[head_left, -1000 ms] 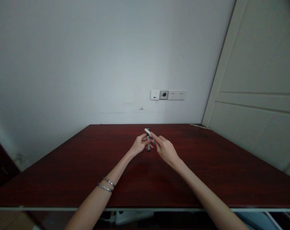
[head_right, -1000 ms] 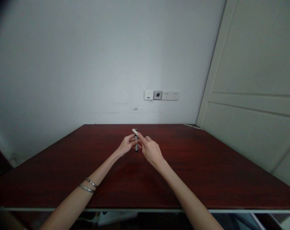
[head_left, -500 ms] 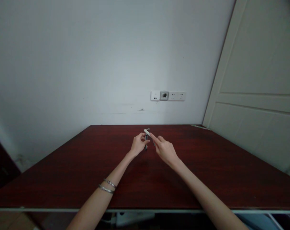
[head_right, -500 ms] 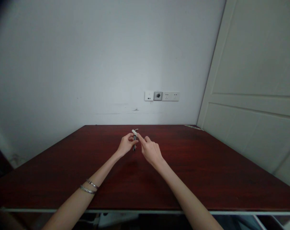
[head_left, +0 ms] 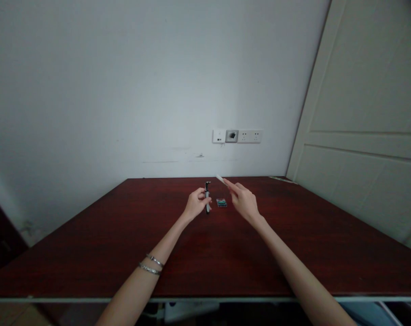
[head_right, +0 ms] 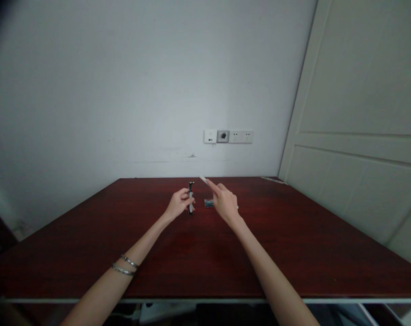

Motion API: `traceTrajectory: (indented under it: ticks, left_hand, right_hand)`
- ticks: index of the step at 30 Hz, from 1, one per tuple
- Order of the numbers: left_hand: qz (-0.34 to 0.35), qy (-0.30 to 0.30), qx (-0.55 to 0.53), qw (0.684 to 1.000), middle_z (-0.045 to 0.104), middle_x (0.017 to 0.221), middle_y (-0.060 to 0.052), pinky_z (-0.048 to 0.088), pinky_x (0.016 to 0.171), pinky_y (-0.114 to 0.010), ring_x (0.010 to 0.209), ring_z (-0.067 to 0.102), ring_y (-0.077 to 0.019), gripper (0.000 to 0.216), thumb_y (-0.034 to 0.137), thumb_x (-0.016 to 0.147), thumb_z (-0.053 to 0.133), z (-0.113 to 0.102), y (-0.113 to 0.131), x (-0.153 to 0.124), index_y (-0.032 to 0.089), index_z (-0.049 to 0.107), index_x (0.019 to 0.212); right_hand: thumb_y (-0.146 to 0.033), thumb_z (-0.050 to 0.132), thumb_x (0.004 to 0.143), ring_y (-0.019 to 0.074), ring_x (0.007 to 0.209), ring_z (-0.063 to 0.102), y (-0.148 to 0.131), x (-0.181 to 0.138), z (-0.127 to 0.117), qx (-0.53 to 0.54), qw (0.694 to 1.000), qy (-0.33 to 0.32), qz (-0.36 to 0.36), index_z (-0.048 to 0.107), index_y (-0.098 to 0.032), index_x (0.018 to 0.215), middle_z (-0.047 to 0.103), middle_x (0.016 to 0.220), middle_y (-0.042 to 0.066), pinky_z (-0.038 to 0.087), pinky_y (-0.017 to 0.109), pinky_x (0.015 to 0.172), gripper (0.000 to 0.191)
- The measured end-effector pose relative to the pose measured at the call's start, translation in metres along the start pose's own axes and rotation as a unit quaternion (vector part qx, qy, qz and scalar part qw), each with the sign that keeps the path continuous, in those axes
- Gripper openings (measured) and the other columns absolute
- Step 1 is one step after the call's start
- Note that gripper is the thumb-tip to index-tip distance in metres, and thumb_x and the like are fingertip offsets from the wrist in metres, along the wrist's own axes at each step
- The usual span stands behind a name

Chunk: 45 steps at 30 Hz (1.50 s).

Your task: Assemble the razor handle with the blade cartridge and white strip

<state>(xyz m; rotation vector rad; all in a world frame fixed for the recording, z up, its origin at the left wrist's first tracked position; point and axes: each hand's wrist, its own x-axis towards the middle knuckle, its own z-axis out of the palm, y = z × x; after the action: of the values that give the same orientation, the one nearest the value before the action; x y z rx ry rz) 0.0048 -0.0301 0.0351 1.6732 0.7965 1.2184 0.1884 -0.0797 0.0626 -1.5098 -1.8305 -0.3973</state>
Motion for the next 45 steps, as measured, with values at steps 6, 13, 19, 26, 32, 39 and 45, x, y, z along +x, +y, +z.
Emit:
traceTrajectory:
  ticks: [6,13,19,26,32,39,45]
  left_hand:
    - [-0.068,-0.048,-0.045,0.996,0.061,0.067,-0.003,0.048,0.04,-0.025,0.046,0.061,-0.016,0.026,0.025,0.069,0.059,-0.001,0.011,-0.004,0.013,0.048,0.089]
    - [-0.067,-0.1,-0.06,0.991,0.063,0.068,-0.004,0.047,0.039,-0.023,0.045,0.06,-0.0156,0.031,0.027,0.067,0.061,-0.004,0.013,-0.004,0.013,0.048,0.091]
    - [-0.056,-0.071,-0.065,0.994,0.063,0.069,-0.005,0.047,0.039,-0.023,0.046,0.061,-0.0166,0.03,0.027,0.068,0.061,-0.006,0.015,-0.004,0.012,0.048,0.091]
    - [-0.055,-0.075,-0.056,0.994,0.063,0.069,-0.004,0.047,0.041,-0.025,0.045,0.061,-0.0165,0.031,0.027,0.068,0.061,-0.004,0.016,-0.004,0.012,0.048,0.092]
    - [-0.043,-0.073,-0.06,0.995,0.062,0.07,-0.004,0.047,0.04,-0.024,0.045,0.061,-0.0159,0.032,0.028,0.068,0.061,-0.004,0.016,-0.005,0.012,0.048,0.093]
    - [-0.037,-0.087,-0.058,0.994,0.063,0.071,-0.004,0.048,0.041,-0.024,0.046,0.06,-0.0153,0.032,0.029,0.069,0.061,-0.002,0.014,-0.005,0.013,0.047,0.094]
    - [-0.017,-0.086,-0.058,0.994,0.064,0.079,-0.007,0.047,0.044,-0.024,0.054,0.064,-0.0178,0.034,0.032,0.071,0.062,-0.007,0.013,-0.003,0.014,0.046,0.095]
  right_hand:
    - [-0.029,0.041,0.088,0.0138,0.071,0.056,0.003,0.026,-0.004,0.133,0.984,-0.047,-0.111,0.055,-0.03,0.12,0.064,0.085,0.003,0.038,0.021,0.061,0.035]
    - [-0.028,0.045,0.087,0.0132,0.068,0.057,0.02,0.03,0.0,0.13,0.981,-0.044,-0.135,0.059,-0.031,0.115,0.066,0.081,0.003,0.035,0.02,0.059,0.032]
    - [-0.033,0.046,0.086,0.0133,0.063,0.055,0.043,0.027,-0.003,0.141,0.984,-0.015,-0.105,0.062,-0.029,0.112,0.065,0.075,0.003,0.035,0.021,0.055,0.031]
    - [-0.031,0.045,0.087,0.0136,0.065,0.056,0.015,0.032,-0.002,0.178,0.973,-0.033,-0.145,0.062,-0.032,0.112,0.065,0.076,0.002,0.036,0.021,0.058,0.03]
    - [-0.033,0.046,0.086,0.014,0.063,0.055,0.033,0.03,0.001,0.194,0.973,-0.028,-0.124,0.063,-0.029,0.111,0.065,0.077,0.003,0.038,0.022,0.059,0.03]
    - [-0.033,0.044,0.087,0.0137,0.064,0.055,0.013,0.029,-0.006,0.153,0.977,-0.021,-0.148,0.061,-0.032,0.112,0.065,0.074,0.002,0.034,0.021,0.056,0.031]
    - [-0.031,0.045,0.085,0.0132,0.061,0.052,0.028,0.028,-0.015,0.156,0.978,-0.023,-0.139,0.063,-0.031,0.111,0.062,0.072,0.002,0.034,0.022,0.056,0.031]
